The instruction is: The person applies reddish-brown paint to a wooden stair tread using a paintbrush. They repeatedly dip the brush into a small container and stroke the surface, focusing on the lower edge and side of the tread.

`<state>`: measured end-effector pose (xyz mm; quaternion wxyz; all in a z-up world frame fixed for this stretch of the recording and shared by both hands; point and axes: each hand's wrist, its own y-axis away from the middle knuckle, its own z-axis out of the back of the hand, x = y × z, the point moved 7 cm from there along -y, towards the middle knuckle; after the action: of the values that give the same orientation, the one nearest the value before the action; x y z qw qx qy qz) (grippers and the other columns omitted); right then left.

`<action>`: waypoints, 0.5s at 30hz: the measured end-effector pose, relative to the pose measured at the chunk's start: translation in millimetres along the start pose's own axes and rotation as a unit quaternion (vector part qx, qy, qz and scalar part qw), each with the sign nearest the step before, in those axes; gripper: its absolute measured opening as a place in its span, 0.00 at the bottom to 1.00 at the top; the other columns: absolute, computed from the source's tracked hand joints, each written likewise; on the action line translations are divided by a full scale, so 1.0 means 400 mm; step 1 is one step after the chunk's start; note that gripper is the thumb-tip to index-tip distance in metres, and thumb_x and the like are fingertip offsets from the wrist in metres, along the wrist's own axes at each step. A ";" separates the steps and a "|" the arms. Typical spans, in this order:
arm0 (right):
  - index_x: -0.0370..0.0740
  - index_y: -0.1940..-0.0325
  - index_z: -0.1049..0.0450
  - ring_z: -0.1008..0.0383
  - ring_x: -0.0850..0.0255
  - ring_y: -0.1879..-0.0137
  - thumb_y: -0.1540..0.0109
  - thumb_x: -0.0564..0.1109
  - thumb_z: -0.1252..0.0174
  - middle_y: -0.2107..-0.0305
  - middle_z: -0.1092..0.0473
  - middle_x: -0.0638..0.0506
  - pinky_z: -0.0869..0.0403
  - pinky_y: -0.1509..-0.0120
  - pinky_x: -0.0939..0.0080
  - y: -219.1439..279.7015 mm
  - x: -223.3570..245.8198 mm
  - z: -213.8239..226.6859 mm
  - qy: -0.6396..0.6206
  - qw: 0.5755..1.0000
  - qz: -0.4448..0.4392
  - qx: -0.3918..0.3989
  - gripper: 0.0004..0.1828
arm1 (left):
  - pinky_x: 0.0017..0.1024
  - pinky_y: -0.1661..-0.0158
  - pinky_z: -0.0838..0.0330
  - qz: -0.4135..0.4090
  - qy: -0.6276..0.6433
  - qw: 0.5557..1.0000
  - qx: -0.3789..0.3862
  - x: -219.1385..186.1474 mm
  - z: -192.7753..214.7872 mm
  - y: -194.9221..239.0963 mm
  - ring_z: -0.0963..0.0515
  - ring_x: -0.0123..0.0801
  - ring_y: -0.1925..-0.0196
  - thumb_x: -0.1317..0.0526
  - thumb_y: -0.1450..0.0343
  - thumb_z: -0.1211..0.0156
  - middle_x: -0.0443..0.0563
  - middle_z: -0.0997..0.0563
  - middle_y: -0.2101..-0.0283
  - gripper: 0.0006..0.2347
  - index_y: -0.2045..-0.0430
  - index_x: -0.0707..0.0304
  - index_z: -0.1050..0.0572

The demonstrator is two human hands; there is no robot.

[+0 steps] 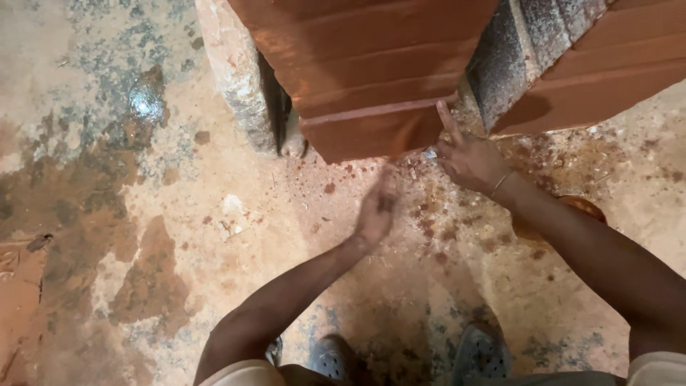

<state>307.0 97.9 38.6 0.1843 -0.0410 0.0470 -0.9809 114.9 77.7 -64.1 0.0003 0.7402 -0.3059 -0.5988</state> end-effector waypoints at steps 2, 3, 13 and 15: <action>0.36 0.48 0.25 0.19 0.42 0.59 0.38 0.47 0.47 0.22 0.70 0.33 0.19 0.61 0.47 -0.005 -0.008 -0.011 -0.026 0.997 -0.035 0.059 0.18 | 0.35 0.44 0.30 -0.221 -0.228 0.945 -0.075 -0.073 0.059 0.050 0.32 0.42 0.43 0.61 0.16 0.56 0.64 0.36 0.25 0.28 0.19 0.53 0.58; 0.36 0.45 0.26 0.19 0.42 0.59 0.36 0.47 0.48 0.23 0.71 0.33 0.19 0.63 0.48 -0.008 -0.009 -0.008 -0.021 0.997 -0.038 0.069 0.19 | 0.33 0.39 0.30 -0.325 -0.333 0.879 -0.106 -0.102 0.063 0.090 0.29 0.38 0.36 0.59 0.13 0.57 0.68 0.30 0.29 0.27 0.19 0.54 0.61; 0.36 0.50 0.26 0.18 0.48 0.59 0.34 0.47 0.51 0.21 0.77 0.36 0.19 0.60 0.53 -0.006 -0.017 -0.013 -0.021 0.992 -0.060 0.113 0.16 | 0.19 0.81 0.39 -0.114 -0.014 0.967 -0.227 -0.027 0.173 0.144 0.38 0.18 0.80 0.56 0.20 0.59 0.30 0.30 0.61 0.28 0.24 0.51 0.58; 0.36 0.50 0.26 0.18 0.50 0.60 0.32 0.48 0.53 0.20 0.78 0.37 0.19 0.59 0.53 -0.004 -0.020 -0.022 -0.028 0.987 -0.074 0.138 0.16 | 0.20 0.84 0.42 -0.105 0.008 0.969 -0.224 -0.026 0.145 0.143 0.40 0.19 0.83 0.57 0.20 0.58 0.42 0.36 0.78 0.27 0.23 0.50 0.56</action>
<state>313.1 103.0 29.4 0.1168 -0.0459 -0.0968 -0.9874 36.4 57.2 -50.1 0.1054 0.7540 -0.0843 -0.6429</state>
